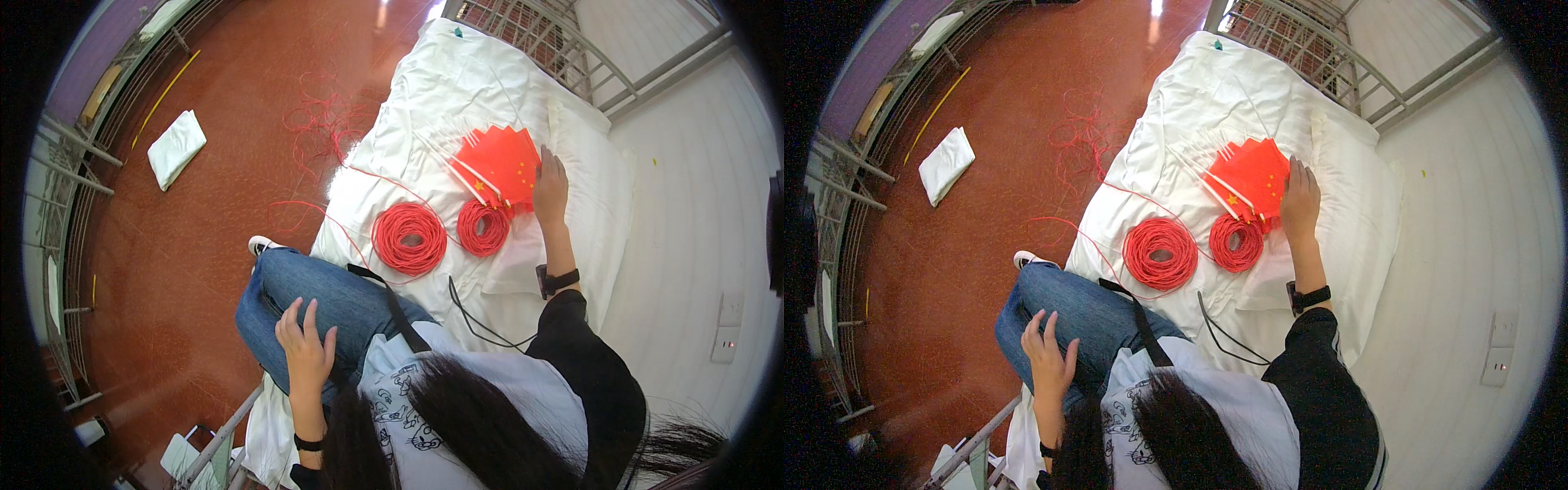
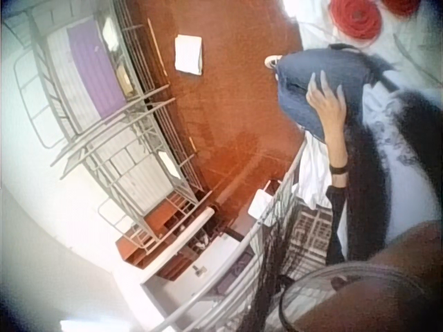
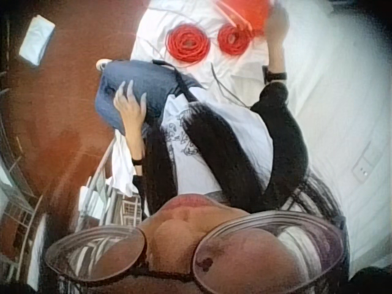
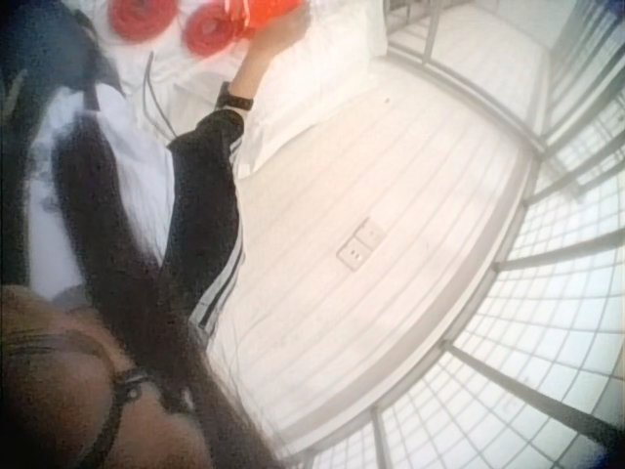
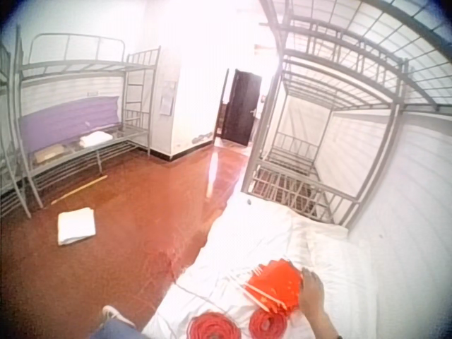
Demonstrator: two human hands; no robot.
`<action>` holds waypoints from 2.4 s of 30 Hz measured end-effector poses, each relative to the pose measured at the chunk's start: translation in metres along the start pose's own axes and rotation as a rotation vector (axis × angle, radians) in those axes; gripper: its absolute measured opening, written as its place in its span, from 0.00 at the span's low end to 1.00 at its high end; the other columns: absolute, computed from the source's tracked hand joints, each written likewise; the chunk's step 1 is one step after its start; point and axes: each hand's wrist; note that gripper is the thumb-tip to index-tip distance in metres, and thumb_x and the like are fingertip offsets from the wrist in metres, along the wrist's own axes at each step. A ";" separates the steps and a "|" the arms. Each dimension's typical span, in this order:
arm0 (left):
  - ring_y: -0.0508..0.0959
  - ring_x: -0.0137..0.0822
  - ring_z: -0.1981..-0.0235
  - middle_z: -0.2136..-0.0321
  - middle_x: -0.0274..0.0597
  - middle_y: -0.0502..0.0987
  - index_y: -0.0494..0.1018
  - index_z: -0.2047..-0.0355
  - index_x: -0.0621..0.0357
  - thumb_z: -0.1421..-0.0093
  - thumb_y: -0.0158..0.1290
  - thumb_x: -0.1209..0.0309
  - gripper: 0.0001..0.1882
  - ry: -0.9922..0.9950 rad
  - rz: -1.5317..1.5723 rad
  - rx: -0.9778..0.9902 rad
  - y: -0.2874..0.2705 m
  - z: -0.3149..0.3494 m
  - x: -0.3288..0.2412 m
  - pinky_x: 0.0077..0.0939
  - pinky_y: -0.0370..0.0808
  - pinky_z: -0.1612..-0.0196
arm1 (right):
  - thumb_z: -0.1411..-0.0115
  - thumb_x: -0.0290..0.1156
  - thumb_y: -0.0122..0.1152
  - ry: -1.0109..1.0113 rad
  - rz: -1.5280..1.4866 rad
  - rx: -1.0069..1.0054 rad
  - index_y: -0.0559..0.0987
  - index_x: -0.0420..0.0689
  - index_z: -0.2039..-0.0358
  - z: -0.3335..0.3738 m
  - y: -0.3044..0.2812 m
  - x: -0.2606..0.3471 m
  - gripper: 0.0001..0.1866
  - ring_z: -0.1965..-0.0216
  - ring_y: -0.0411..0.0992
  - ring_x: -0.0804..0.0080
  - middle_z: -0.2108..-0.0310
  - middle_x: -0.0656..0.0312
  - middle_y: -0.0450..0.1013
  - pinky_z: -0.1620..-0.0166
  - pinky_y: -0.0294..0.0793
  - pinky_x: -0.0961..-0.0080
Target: The person assembles small Chinese flags by inserting white sticks into the fabric sleeves and securing them with red string. They handle multiple flags one at a time, wrapping the string around the base of each flag and placing the finished items on a white sheet.
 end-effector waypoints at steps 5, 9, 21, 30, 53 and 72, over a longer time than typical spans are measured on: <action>0.61 0.53 0.46 0.47 0.53 0.60 0.62 0.46 0.60 0.51 0.59 0.71 0.31 -0.019 -0.007 0.013 0.000 0.007 0.004 0.48 0.57 0.44 | 0.40 0.27 0.42 0.332 -0.287 0.135 0.66 0.34 0.46 0.006 0.014 -0.030 0.21 0.48 0.65 0.48 0.50 0.44 0.68 0.46 0.64 0.63; 0.61 0.53 0.47 0.47 0.53 0.60 0.62 0.46 0.59 0.51 0.59 0.71 0.31 -0.044 -0.011 0.034 0.002 0.010 0.008 0.47 0.57 0.44 | 0.39 0.28 0.41 0.574 -0.357 0.118 0.64 0.31 0.45 0.001 0.000 -0.054 0.22 0.48 0.65 0.47 0.49 0.42 0.67 0.46 0.65 0.64; 0.61 0.52 0.46 0.46 0.53 0.60 0.62 0.46 0.60 0.50 0.58 0.70 0.30 -0.062 0.015 0.054 0.012 0.007 0.004 0.47 0.56 0.43 | 0.41 0.31 0.48 0.138 0.016 0.258 0.61 0.42 0.41 0.056 0.080 -0.010 0.27 0.44 0.60 0.46 0.45 0.43 0.62 0.44 0.59 0.50; 0.61 0.53 0.46 0.47 0.53 0.61 0.62 0.46 0.60 0.51 0.58 0.70 0.31 -0.087 0.019 0.071 0.017 0.017 0.006 0.47 0.56 0.44 | 0.48 0.44 0.59 0.230 -0.088 0.463 0.45 0.43 0.35 0.056 0.116 0.060 0.47 0.35 0.39 0.39 0.37 0.34 0.43 0.39 0.43 0.40; 0.62 0.52 0.47 0.48 0.53 0.62 0.63 0.47 0.61 0.50 0.58 0.71 0.30 -0.187 -0.024 0.117 0.015 0.012 0.018 0.47 0.57 0.45 | 0.70 0.53 0.76 0.558 0.045 0.810 0.30 0.58 0.34 -0.108 0.235 0.043 0.73 0.33 0.26 0.41 0.34 0.39 0.27 0.37 0.38 0.43; 0.62 0.51 0.47 0.49 0.52 0.63 0.62 0.47 0.62 0.49 0.57 0.70 0.29 -0.214 -0.021 0.168 0.025 -0.007 0.026 0.47 0.57 0.45 | 0.57 0.44 0.64 0.646 -0.160 0.890 0.64 0.36 0.44 -0.098 0.263 -0.012 0.42 0.47 0.67 0.54 0.46 0.44 0.64 0.47 0.68 0.63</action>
Point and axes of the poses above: each hand's wrist, its own z-axis away from the middle knuckle, its own y-axis out of the palm, x = y × z
